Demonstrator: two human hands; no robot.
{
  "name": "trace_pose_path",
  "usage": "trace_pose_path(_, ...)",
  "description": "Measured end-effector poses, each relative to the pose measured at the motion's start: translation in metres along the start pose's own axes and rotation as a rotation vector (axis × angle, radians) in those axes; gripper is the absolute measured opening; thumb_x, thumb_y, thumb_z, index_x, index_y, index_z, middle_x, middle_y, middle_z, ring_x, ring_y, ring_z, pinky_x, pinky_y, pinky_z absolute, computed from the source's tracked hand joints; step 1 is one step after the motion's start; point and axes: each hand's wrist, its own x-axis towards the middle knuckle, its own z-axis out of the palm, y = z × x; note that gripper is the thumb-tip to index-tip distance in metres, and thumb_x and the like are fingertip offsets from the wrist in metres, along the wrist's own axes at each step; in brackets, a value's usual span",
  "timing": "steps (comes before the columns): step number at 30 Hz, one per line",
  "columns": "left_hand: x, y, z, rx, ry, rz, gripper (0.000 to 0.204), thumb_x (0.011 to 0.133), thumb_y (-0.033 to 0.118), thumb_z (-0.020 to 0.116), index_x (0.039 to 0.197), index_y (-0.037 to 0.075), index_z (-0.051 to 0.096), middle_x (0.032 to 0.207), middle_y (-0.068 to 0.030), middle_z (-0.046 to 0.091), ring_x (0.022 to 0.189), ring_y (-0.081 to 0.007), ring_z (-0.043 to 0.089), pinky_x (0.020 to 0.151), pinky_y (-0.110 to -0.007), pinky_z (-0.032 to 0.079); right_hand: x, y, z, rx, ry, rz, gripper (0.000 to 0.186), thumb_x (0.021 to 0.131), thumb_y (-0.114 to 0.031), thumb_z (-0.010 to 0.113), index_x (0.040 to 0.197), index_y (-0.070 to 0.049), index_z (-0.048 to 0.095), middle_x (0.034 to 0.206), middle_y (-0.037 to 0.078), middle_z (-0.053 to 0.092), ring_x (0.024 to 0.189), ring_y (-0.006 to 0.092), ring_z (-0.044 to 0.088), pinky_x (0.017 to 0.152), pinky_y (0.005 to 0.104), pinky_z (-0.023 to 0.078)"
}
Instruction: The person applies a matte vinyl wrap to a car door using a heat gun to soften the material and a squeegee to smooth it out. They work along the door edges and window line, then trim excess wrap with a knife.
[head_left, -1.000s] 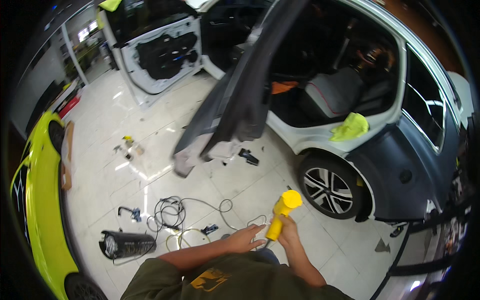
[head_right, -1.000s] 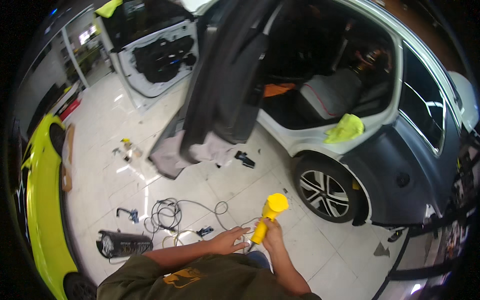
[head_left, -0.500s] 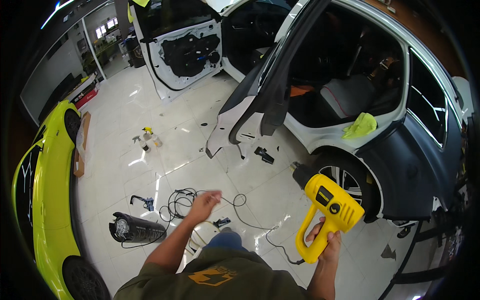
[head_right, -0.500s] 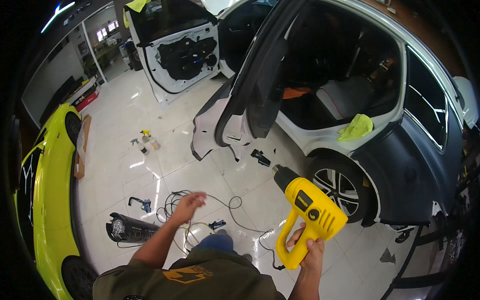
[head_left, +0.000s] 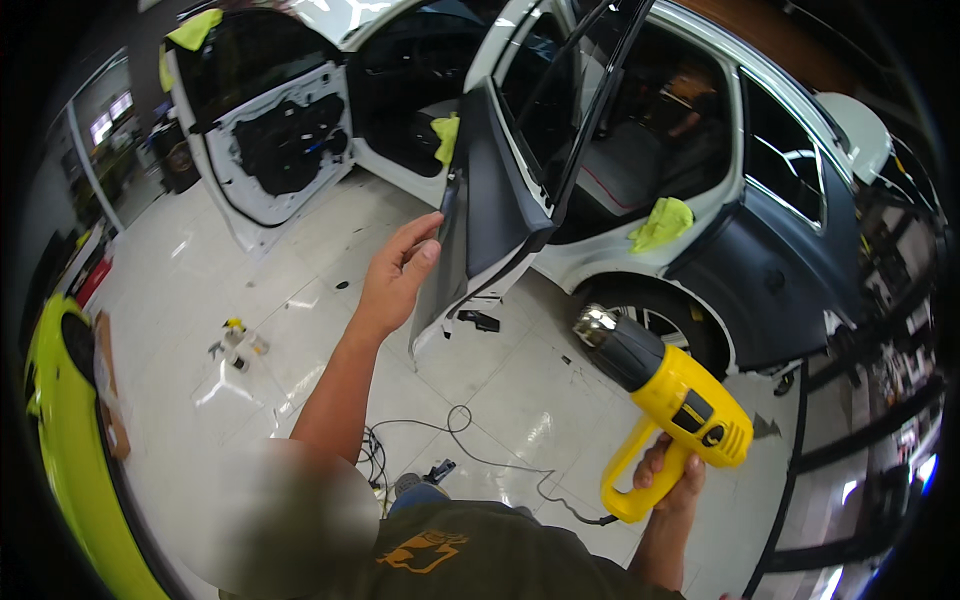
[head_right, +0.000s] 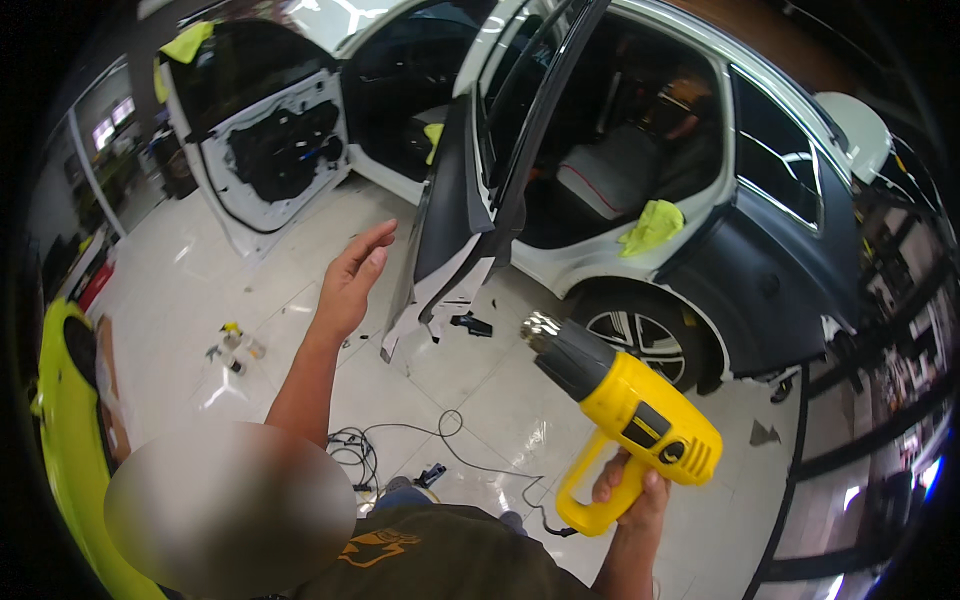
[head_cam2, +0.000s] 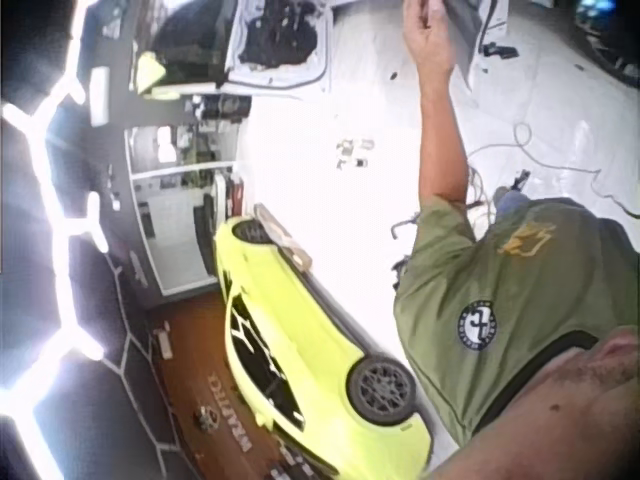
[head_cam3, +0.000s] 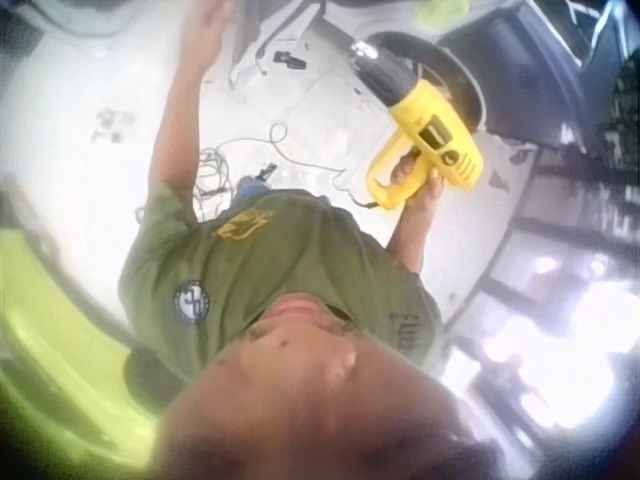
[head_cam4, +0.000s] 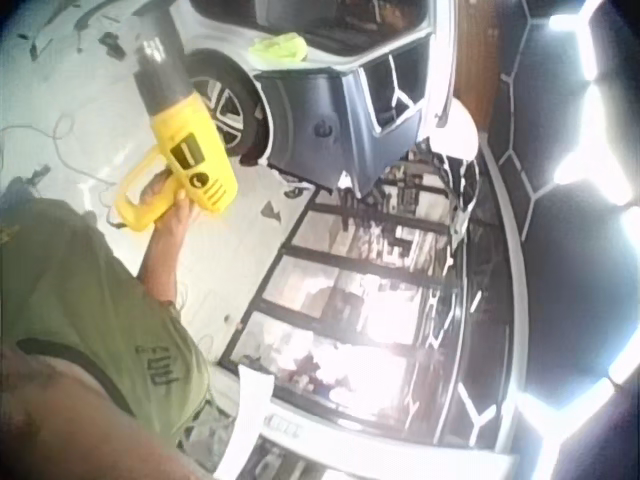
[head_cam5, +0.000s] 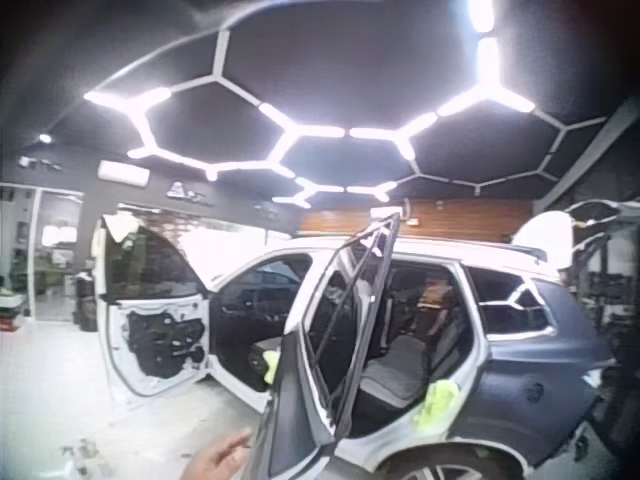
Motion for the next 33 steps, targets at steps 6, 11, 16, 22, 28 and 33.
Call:
trace_pose_path(6,0.026,-0.018,-0.014,-0.156,-0.228,-0.008,0.053,0.089,0.035,0.061,0.134,0.009,0.05,0.143,-0.0101,0.042,0.131,-0.0218,0.039,0.106,-0.036,0.029,-0.006,0.038,0.046,0.094,0.075,0.027,0.052,0.088,-0.041,0.06,0.113,0.004,0.051,0.074,0.013,0.058,0.055,0.0238,0.06,0.052,0.0351,0.055)
trace_pose_path(11,0.034,-0.024,-0.003,-0.12,-0.327,0.07,0.059,0.087,0.037,0.064,0.136,0.009,0.047,0.144,-0.0107,0.04,0.134,-0.0242,0.035,0.108,-0.038,0.027,-0.032,0.048,0.077,0.069,0.196,0.0,0.05,0.087,-0.037,0.062,0.113,0.005,0.051,0.073,0.014,0.059,0.054,0.0243,0.06,0.051,0.035,0.054)
trace_pose_path(16,0.037,-0.032,-0.009,-0.139,-0.358,0.046,0.06,0.087,0.037,0.064,0.137,0.009,0.046,0.145,-0.0105,0.039,0.134,-0.0251,0.035,0.108,-0.038,0.028,-0.037,0.036,0.086,-0.088,0.186,-0.101,0.054,0.089,-0.039,0.06,0.115,0.006,0.048,0.075,0.013,0.056,0.056,0.0242,0.06,0.051,0.0353,0.054)
trace_pose_path(22,0.039,-0.034,-0.025,-0.18,-0.378,-0.036,0.054,0.091,0.032,0.06,0.137,0.009,0.045,0.14,-0.0081,0.046,0.129,-0.0214,0.041,0.105,-0.037,0.032,-0.03,0.032,0.109,-0.249,0.221,-0.202,0.054,0.087,-0.032,0.065,0.118,0.008,0.046,0.074,0.016,0.057,0.053,0.0248,0.059,0.047,0.0341,0.053)
trace_pose_path(28,0.057,-0.05,-0.013,-0.292,-0.399,0.011,0.05,0.093,0.031,0.058,0.135,0.007,0.047,0.134,-0.0083,0.05,0.126,-0.0211,0.043,0.104,-0.035,0.033,-0.072,0.001,0.18,-0.616,0.416,-0.28,0.058,0.079,-0.029,0.074,0.121,0.001,0.048,0.078,0.016,0.06,0.055,0.0232,0.059,0.048,0.0317,0.05)
trace_pose_path(33,0.074,-0.063,-0.015,-0.25,-0.296,0.129,0.053,0.091,0.032,0.059,0.133,0.003,0.047,0.135,-0.0151,0.047,0.127,-0.0263,0.042,0.105,-0.037,0.032,-0.074,0.012,0.243,-0.821,0.588,-0.326,0.058,0.079,-0.03,0.074,0.12,0.001,0.048,0.078,0.016,0.06,0.054,0.0229,0.059,0.048,0.0311,0.05)
